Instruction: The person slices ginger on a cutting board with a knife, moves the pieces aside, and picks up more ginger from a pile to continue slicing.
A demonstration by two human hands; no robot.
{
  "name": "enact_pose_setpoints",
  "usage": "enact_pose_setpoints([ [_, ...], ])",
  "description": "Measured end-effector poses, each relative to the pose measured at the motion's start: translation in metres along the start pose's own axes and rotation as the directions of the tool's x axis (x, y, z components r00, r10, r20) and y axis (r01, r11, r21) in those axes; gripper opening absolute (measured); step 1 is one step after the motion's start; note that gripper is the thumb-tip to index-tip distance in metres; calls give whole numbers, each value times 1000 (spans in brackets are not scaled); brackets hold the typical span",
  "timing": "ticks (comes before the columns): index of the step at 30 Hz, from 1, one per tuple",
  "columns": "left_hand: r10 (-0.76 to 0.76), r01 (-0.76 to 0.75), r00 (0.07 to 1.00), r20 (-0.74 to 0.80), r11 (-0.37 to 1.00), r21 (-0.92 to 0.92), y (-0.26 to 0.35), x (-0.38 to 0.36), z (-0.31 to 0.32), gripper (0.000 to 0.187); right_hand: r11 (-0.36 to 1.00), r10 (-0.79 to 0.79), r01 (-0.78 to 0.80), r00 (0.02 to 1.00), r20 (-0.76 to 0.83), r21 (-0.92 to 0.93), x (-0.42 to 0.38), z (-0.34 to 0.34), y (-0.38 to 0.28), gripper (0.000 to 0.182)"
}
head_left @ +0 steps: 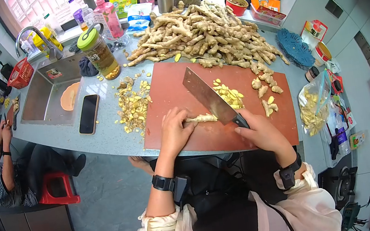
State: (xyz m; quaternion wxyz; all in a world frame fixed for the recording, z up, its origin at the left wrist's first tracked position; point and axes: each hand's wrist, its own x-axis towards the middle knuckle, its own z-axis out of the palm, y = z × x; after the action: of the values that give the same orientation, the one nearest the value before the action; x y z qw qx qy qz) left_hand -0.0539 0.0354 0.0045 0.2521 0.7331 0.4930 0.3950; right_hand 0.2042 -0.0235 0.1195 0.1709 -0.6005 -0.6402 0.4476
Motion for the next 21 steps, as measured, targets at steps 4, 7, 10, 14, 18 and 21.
enact_pose_setpoints([
  [4, 9, -9, 1000, 1, 1000, 7, -1, 0, 1, 17, 1000, -11, 11, 1000, 1, -22, -4, -4, -1, 40],
  [7, 15, -15, 1000, -13, 1000, 1, 0, 0, 0, 17, 999, -23, 24, 1000, 10, -44, -5, -4, 1, 40],
  [10, 25, -25, 1000, 0, 999, 36, -1, 0, -1, 21, 998, -5, 6, 1000, 21, -55, -5, -4, -3, 40],
  [14, 7, -7, 1000, 18, 999, 35, 1, 1, -2, 21, 997, 9, -7, 999, 31, -74, -5, -4, -7, 39],
  [18, 27, -27, 999, -16, 1000, -3, 1, 2, 0, 16, 976, -108, 107, 994, 3, -187, -1, -1, 5, 38],
  [21, 36, -36, 999, -13, 999, -3, 1, 2, -1, 15, 976, -71, 81, 996, 53, -201, 4, 3, 10, 38],
])
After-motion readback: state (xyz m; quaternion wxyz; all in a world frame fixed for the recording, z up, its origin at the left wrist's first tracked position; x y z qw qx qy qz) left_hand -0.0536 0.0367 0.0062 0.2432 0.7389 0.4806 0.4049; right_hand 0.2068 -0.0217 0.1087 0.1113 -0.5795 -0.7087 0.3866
